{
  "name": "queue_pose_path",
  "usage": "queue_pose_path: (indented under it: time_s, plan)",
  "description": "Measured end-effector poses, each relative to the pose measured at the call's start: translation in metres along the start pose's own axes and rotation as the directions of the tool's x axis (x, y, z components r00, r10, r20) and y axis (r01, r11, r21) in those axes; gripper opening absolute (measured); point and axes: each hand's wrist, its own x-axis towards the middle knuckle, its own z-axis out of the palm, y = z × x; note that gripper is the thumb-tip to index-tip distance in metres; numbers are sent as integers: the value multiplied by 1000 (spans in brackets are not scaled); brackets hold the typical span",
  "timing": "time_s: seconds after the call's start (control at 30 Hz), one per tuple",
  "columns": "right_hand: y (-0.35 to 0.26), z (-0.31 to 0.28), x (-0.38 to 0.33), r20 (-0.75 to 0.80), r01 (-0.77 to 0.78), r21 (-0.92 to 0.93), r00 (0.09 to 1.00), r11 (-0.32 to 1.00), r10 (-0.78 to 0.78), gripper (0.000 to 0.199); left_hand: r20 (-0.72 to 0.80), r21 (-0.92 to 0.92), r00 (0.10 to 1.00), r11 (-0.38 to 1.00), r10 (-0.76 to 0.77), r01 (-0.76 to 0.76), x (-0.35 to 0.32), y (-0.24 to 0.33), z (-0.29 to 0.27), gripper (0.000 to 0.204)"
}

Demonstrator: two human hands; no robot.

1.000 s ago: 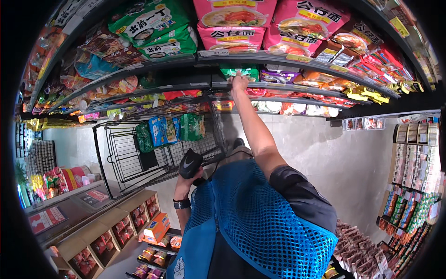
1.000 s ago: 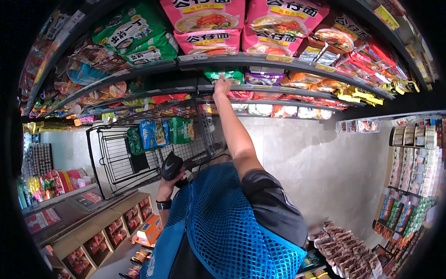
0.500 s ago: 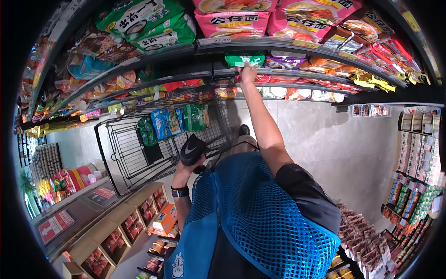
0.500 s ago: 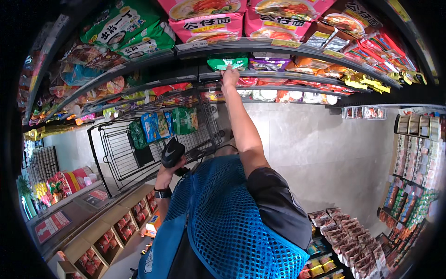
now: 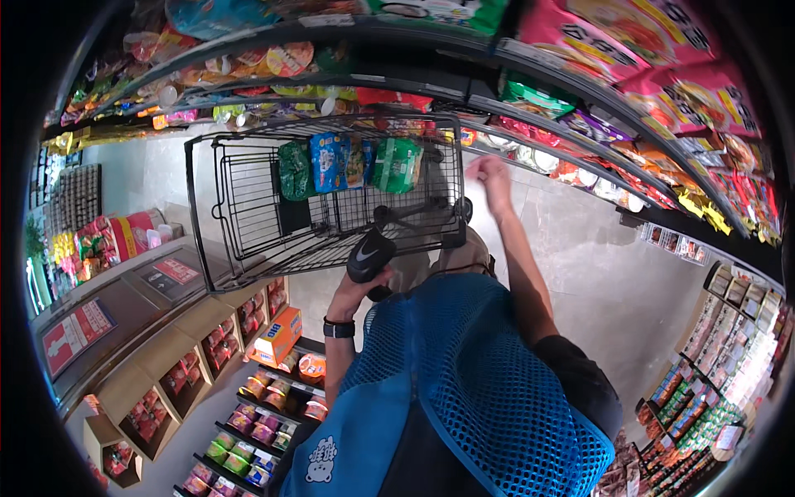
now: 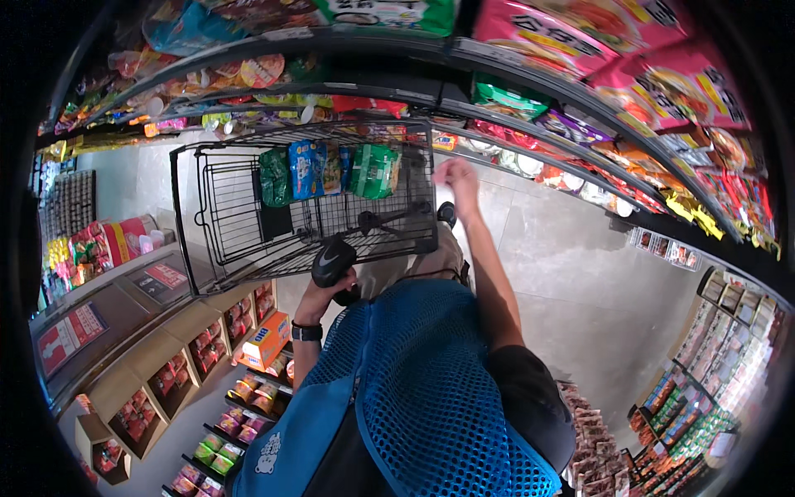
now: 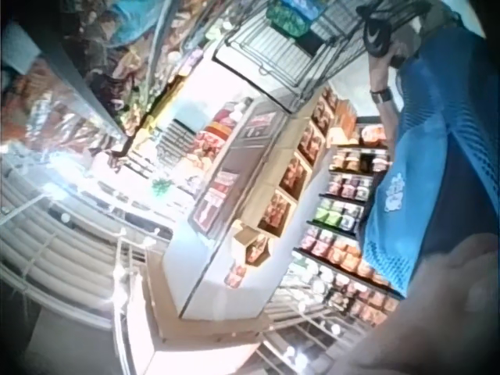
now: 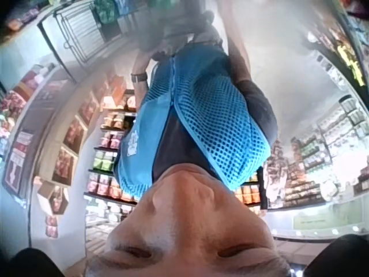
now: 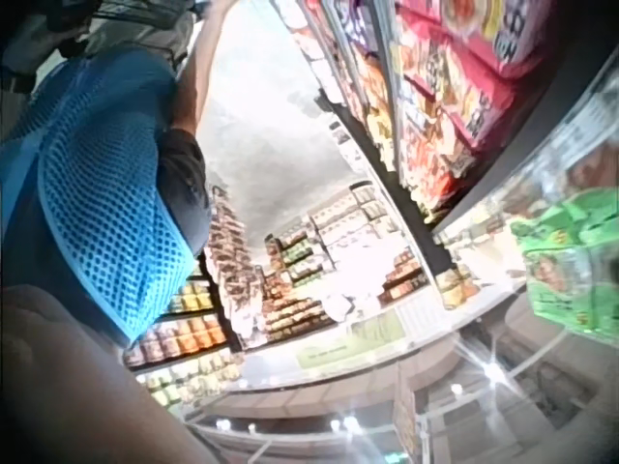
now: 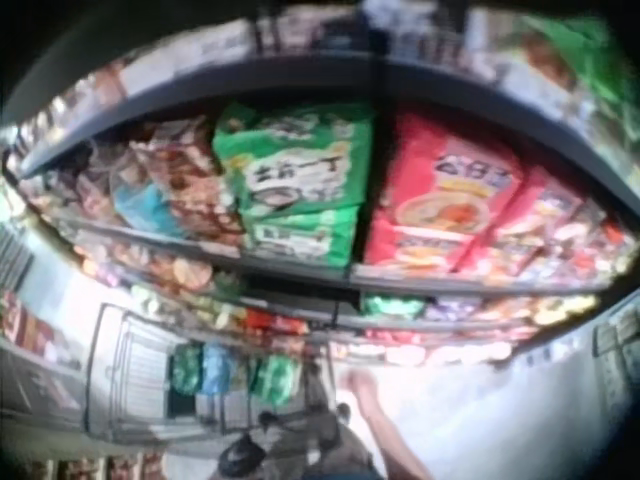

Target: Restocking various instant noodle products onto supermarket shelves from a shopping cart.

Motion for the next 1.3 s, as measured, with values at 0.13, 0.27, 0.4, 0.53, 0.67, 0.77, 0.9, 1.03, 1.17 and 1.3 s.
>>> queue_pose_path:
  time_s: [0.13,0.27,0.4,0.53,0.67,0.77,0.9,1.03,1.17,1.3]
  plan:
    - [82,57,-7,255,-469,-148,832,870,492,20,-21,-32,999,998,-46,46,-3,-5,-46,18]
    - [169,88,60,-26,-180,-899,933,400,359,63,-101,-10,988,993,-116,115,-22,-16,-96,23]
    - [246,97,111,-236,-355,-848,917,394,320,83,-189,-22,946,965,-262,263,-50,-36,-134,36]
    - [279,104,107,-96,-80,-834,995,546,0,59,-295,12,868,907,-400,422,-67,-37,-171,42]
    - [256,118,80,-67,-57,-781,998,621,7,37,-189,86,945,954,-268,287,-59,-30,-208,32]
    - [213,122,40,-94,-97,-807,995,582,36,36,-53,65,984,983,-171,174,-42,-17,-223,32]
    - [133,106,-33,-59,-379,-332,922,864,382,29,25,-19,994,994,-110,111,-25,5,-223,34]
    - [65,92,-104,71,-337,89,941,937,332,27,399,50,917,998,26,-50,-10,38,-211,31]
    - [26,93,-130,130,-161,222,982,962,134,26,476,36,878,996,50,-76,3,68,-174,29]
    - [6,101,-140,143,-88,310,989,947,45,20,466,332,883,914,57,-234,13,84,-150,26]
